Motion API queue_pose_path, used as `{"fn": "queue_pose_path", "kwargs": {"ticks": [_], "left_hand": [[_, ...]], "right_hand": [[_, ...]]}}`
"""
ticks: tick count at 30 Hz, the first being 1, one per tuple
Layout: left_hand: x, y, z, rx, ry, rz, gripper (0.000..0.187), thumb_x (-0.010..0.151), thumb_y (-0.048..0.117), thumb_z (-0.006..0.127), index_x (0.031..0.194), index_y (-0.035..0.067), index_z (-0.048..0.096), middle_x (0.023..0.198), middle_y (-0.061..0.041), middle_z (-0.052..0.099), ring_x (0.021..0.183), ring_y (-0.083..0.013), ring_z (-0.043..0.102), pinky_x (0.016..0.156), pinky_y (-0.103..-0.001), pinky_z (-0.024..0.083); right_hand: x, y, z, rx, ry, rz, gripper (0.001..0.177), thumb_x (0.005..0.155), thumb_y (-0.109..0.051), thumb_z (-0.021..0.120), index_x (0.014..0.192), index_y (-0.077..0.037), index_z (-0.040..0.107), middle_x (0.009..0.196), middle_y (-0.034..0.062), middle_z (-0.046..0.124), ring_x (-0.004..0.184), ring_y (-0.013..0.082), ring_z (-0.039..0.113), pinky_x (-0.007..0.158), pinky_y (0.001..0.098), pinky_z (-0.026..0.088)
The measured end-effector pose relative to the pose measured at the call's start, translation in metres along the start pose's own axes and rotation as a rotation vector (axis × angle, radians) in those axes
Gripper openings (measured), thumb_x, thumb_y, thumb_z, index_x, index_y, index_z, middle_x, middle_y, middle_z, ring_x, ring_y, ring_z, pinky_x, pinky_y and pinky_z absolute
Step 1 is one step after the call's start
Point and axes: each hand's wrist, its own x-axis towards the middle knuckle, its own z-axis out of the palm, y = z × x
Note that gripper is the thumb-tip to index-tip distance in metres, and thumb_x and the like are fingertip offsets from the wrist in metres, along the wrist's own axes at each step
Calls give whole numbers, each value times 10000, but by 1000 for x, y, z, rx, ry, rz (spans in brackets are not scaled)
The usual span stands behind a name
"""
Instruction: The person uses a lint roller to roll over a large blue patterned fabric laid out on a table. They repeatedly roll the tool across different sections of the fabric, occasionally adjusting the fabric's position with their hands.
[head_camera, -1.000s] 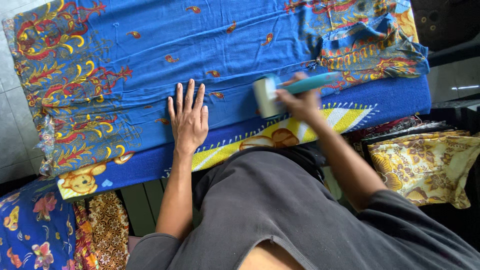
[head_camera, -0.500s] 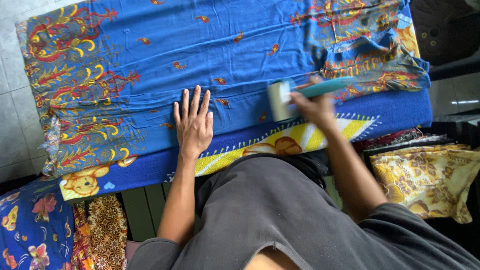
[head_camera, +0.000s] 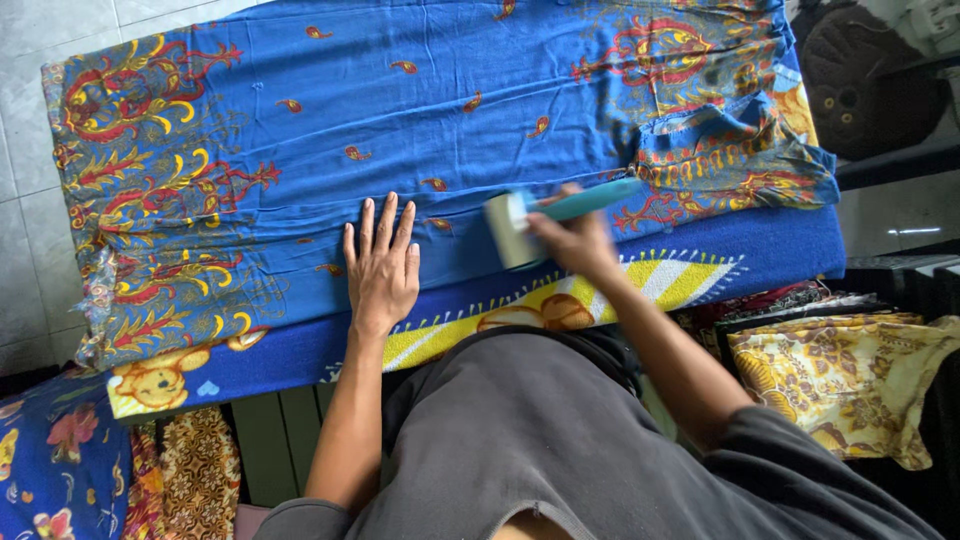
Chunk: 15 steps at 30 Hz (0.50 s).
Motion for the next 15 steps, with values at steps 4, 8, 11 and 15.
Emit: {"fn": "queue_pose_path", "kwargs": {"ticks": [4,8,11,15], "left_hand": [[2,-5,5,5,-20,-15,565,1040,328,426,1587,186,421,1700,-43,287,1577,-310,185,1260,-576,82],[5,-7,7,-36,3,-24,554,1019,305,476,1553,158,464,1677,-58,327,1564,-313,212,1249,-584,92],[6,-5,5,-87,75,-8,520,1001,252,533,1505,127,526,1627,-89,413,1546,-328,287,1240,-592,160],[14,-8,3,-178,199,43,446,997,156,565,1438,100,598,1543,-128,519,1504,-355,388,1224,-584,257]], "right_hand": [[-17,-30,-88,-7,279,109,315,965,-201,796,1127,31,656,931,93,719,752,154,668,662,317,549],[-33,-60,-104,208,395,59,229,987,-240,752,1102,-52,692,879,45,700,673,105,628,570,244,493],[-32,-59,-80,260,367,128,224,1010,-261,730,1069,-50,685,864,48,706,650,95,605,561,241,474],[-25,-50,-14,161,203,293,356,1035,-321,705,1008,33,719,815,52,674,643,100,584,556,269,455]]}}
